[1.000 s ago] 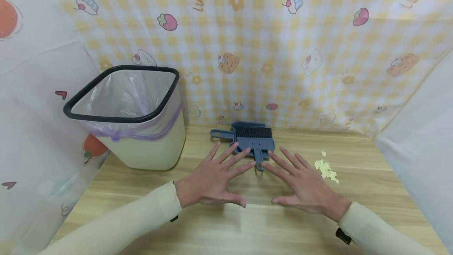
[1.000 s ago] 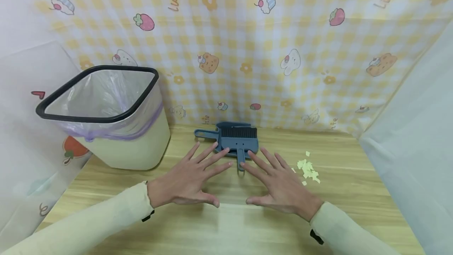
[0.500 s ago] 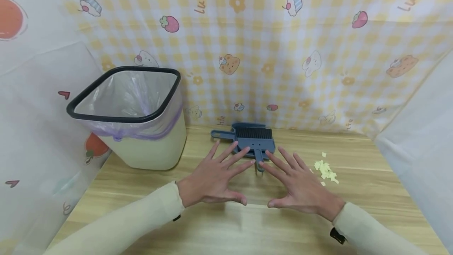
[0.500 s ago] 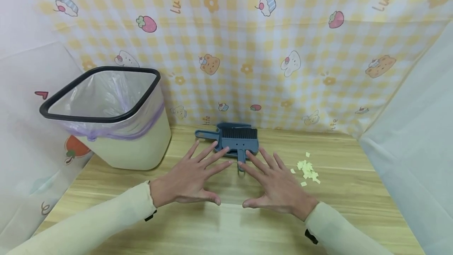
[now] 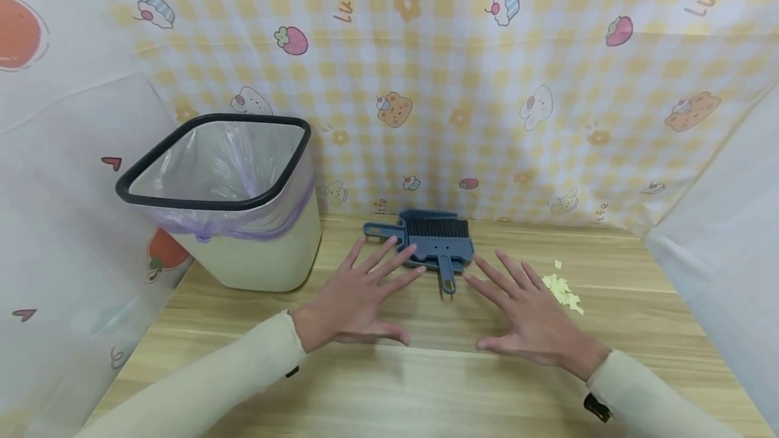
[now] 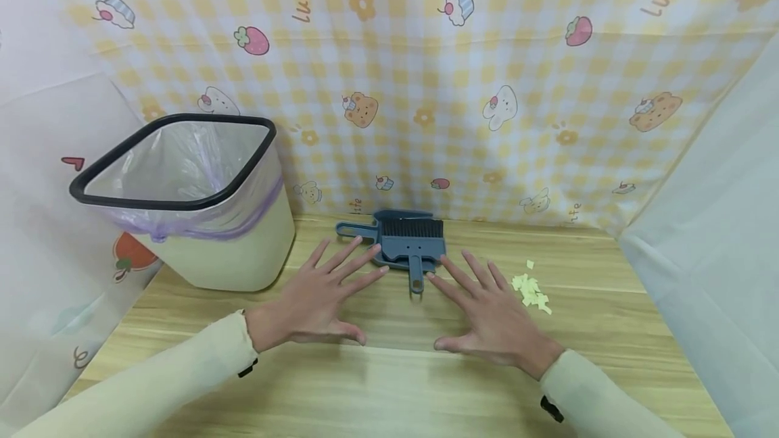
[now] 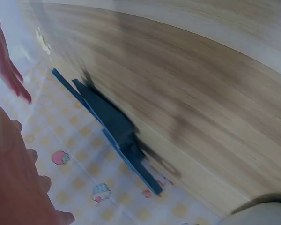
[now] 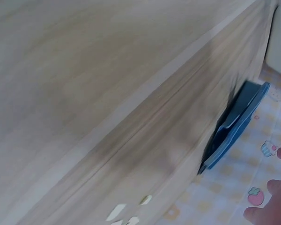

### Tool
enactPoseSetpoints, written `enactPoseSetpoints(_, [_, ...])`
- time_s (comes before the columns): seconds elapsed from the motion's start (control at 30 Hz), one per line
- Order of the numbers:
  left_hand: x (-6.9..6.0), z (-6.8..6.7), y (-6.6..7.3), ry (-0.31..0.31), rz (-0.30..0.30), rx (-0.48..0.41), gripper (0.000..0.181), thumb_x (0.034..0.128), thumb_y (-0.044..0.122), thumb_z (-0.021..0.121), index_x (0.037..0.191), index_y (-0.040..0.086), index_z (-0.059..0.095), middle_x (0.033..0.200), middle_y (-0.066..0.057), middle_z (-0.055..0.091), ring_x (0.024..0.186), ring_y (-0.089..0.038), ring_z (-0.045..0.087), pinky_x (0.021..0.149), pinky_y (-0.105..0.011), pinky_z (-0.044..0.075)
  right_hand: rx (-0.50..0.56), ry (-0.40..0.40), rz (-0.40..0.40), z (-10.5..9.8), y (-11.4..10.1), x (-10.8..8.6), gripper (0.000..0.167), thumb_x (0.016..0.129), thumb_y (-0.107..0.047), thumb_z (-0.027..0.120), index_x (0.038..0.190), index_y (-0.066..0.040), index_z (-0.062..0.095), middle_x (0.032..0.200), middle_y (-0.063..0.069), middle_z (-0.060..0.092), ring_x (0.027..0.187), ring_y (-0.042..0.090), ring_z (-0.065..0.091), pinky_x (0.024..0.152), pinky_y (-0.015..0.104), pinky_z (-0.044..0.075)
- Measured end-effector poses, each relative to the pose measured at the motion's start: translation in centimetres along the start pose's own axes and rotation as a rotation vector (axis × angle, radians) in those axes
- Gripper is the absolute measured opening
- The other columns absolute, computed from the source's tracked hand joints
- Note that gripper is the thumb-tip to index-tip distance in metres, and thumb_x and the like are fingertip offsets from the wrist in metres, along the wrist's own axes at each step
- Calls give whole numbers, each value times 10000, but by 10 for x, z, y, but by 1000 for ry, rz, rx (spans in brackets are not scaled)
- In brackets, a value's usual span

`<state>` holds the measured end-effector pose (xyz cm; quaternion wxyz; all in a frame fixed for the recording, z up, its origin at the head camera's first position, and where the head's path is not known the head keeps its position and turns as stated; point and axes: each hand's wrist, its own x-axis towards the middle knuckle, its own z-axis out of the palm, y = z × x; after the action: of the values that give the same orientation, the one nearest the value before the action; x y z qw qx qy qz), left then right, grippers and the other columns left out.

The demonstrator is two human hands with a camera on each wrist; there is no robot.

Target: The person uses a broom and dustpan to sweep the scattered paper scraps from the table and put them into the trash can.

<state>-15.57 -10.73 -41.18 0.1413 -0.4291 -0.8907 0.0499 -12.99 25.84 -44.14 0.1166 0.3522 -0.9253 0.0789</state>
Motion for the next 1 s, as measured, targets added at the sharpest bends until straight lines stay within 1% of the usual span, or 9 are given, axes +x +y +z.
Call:
enactPoseSetpoints(0.13, [-4, 5, -9, 17, -5, 27, 1107, 857, 943, 573, 1731, 291, 384, 1817, -68, 244, 1659, -369, 224, 1277, -714, 210, -6, 11, 11, 0, 8, -8, 1066, 835, -677, 843, 1707, -226, 430, 1803, 75, 287, 1650, 459, 186, 1227, 757, 247])
enactPoseSetpoints(0.17, [-5, 6, -11, 16, -8, 26, 1088, 881, 965, 499, 1729, 291, 390, 1815, -69, 250, 1661, -366, 217, 1279, -712, 206, -6, 14, 13, -1, 10, -9, 1063, 838, -682, 838, 1707, -225, 429, 1799, 83, 297, 1647, 464, 193, 1226, 757, 248])
enactPoseSetpoints(0.3, [-11, 8, -17, -31, -31, 15, 1085, 901, 987, 394, 1739, 298, 365, 1825, -59, 218, 1673, -351, 174, 1290, -702, 176, -11, 21, 30, -1, 20, -18, 1043, 874, -704, 798, 1718, -231, 407, 1795, 96, 299, 1673, 411, 128, 1288, 712, 142])
enactPoseSetpoints(0.43, [-18, 9, -21, -37, -49, -17, 1094, 904, 1002, 310, 1731, 289, 386, 1824, -57, 223, 1670, -354, 186, 1275, -718, 208, -12, 35, 44, -1, 29, -28, 1034, 870, -660, 819, 1712, -214, 416, 1804, 85, 278, 1687, 366, 70, 1318, 656, 42])
enactPoseSetpoints(0.5, [-21, 10, -24, -19, -57, -33, 1114, 898, 1011, 225, 1722, 283, 408, 1820, -56, 237, 1663, -360, 211, 1263, -728, 230, -17, 43, 50, -1, 32, -34, 1038, 870, -635, 828, 1719, -218, 400, 1811, 77, 263, 1685, 382, 81, 1326, 626, 16])
enactPoseSetpoints(0.67, [-28, 15, -29, -10, -84, -77, 1171, 874, 1004, 75, 1724, 269, 404, 1823, -63, 221, 1664, -369, 201, 1274, -731, 184, -24, 65, 55, -1, 40, -45, 1041, 882, -599, 830, 1736, -229, 363, 1808, 93, 266, 1654, 457, 162, 1337, 515, -54])
enactPoseSetpoints(0.73, [-29, 17, -30, -6, -87, -87, 1169, 885, 998, 82, 1718, 249, 419, 1817, -82, 238, 1662, -377, 208, 1268, -738, 194, -18, 79, 56, 0, 43, -47, 1024, 891, -596, 823, 1730, -220, 373, 1802, 101, 278, 1643, 473, 189, 1341, 519, -31])
enactPoseSetpoints(0.87, [-31, 19, -33, -8, -108, -120, 1116, 937, 970, 153, 1719, 217, 411, 1812, -103, 248, 1653, -396, 231, 1251, -749, 233, 3, 122, 57, 2, 48, -47, 931, 953, -625, 755, 1704, -188, 423, 1767, 128, 351, 1608, 492, 275, 1344, 534, 106])
enactPoseSetpoints(1.0, [-25, 17, -34, -58, -178, -254, 971, 1029, 862, 367, 1764, 232, 288, 1838, -74, 146, 1678, -373, 137, 1287, -715, 151, 108, 146, 95, 0, 51, -37, 828, 998, -474, 777, 1698, -187, 439, 1742, 131, 398, 1607, 468, 296, 1317, 560, 225])
